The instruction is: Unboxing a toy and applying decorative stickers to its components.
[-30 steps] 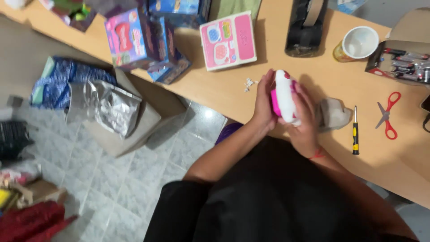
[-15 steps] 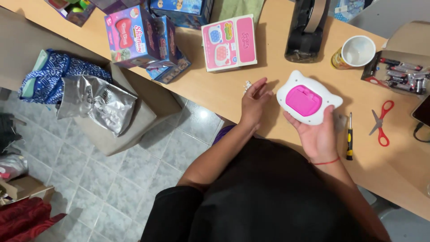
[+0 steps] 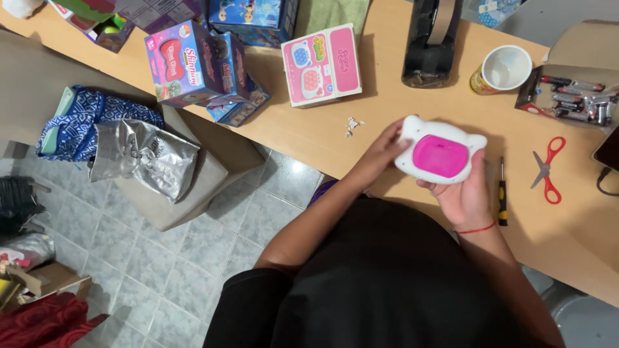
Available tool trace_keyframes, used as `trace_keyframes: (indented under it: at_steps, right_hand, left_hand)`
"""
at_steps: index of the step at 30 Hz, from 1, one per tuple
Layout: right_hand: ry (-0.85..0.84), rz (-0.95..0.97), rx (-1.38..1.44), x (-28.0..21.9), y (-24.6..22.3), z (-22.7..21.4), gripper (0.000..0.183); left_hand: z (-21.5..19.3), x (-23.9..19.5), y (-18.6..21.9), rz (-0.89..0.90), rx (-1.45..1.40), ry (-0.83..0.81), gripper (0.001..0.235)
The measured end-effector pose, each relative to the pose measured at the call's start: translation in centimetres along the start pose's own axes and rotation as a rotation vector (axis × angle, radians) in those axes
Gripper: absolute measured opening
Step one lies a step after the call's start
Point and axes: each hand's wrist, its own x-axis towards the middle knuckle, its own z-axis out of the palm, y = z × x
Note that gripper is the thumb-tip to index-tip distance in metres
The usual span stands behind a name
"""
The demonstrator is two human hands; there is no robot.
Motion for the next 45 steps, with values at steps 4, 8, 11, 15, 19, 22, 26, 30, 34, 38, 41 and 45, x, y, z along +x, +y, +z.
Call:
trace_keyframes:
  at_steps: [4, 8, 11, 15, 19, 22, 26, 30, 34, 38, 41, 45]
  right_hand:
    - [-0.001, -0.127, -0.403, 0.5, -0.2, -3.3, 0.066]
    - [0.005, -0.488, -1.349, -0.2, -3.9, -4.5, 0.048]
    - [0.025, -0.643, -1.867, -0.4, -4.4, -7.8, 0.050]
    - [0.062, -0.672, -2.031, -1.2, -3.0, -12.7, 0.034]
    - [0.171, -0.631, -1.509, -4.7, -6.6, -7.6, 0.030]
    - [0.109, -1.056, -1.427, -6.4, -8.5, -1.7, 0.030]
    - [0.190, -0.979, -1.424, -5.4, -6.5, 1.0, 0.029]
    - [0.059, -0.866, -1.604, -2.9, -4.1, 5.0, 0.031]
    - [-0.036, -1.116, -1.548, -1.8, -0.6, 4.7, 0.049]
    - [-0.099, -1.142, -1.551, -2.0, 0.4, 3.7, 0.023]
    - [-0.070, -1.152, -1.532, -1.7, 0.2, 2.6, 0.023]
    - [0.032, -1.142, -1.496, -0.7, -1.7, 2.1, 0.027]
  left_hand:
    - [2.0, -1.4, 0.9, 0.062, -0.084, 0.016, 0.084]
    - [0.8, -1.2, 0.4, -0.001, -0.103, 0.174, 0.074]
    - [0.1, -1.5, 0.3, -0.066, -0.153, 0.256, 0.067]
    - [-0.3, -1.6, 0.4, -0.136, -0.204, 0.346, 0.065]
    - [-0.6, -1.5, -0.9, -0.091, -0.242, 0.363, 0.056]
    - [0.2, -1.3, -0.5, -0.005, -0.176, 0.357, 0.051]
    - [1.4, -1.4, -0.3, 0.078, -0.200, 0.290, 0.053]
    - [2.5, -1.5, 0.3, 0.078, -0.222, 0.265, 0.055]
    - [4.4, -1.8, 1.5, 0.133, -0.378, 0.305, 0.065]
    - [4.0, -1.9, 1.3, 0.146, -0.507, 0.319, 0.066]
    - [4.3, -2.1, 1.8, 0.153, -0.472, 0.326, 0.071]
    - [4.8, -2.5, 3.2, 0.167, -0.405, 0.358, 0.075]
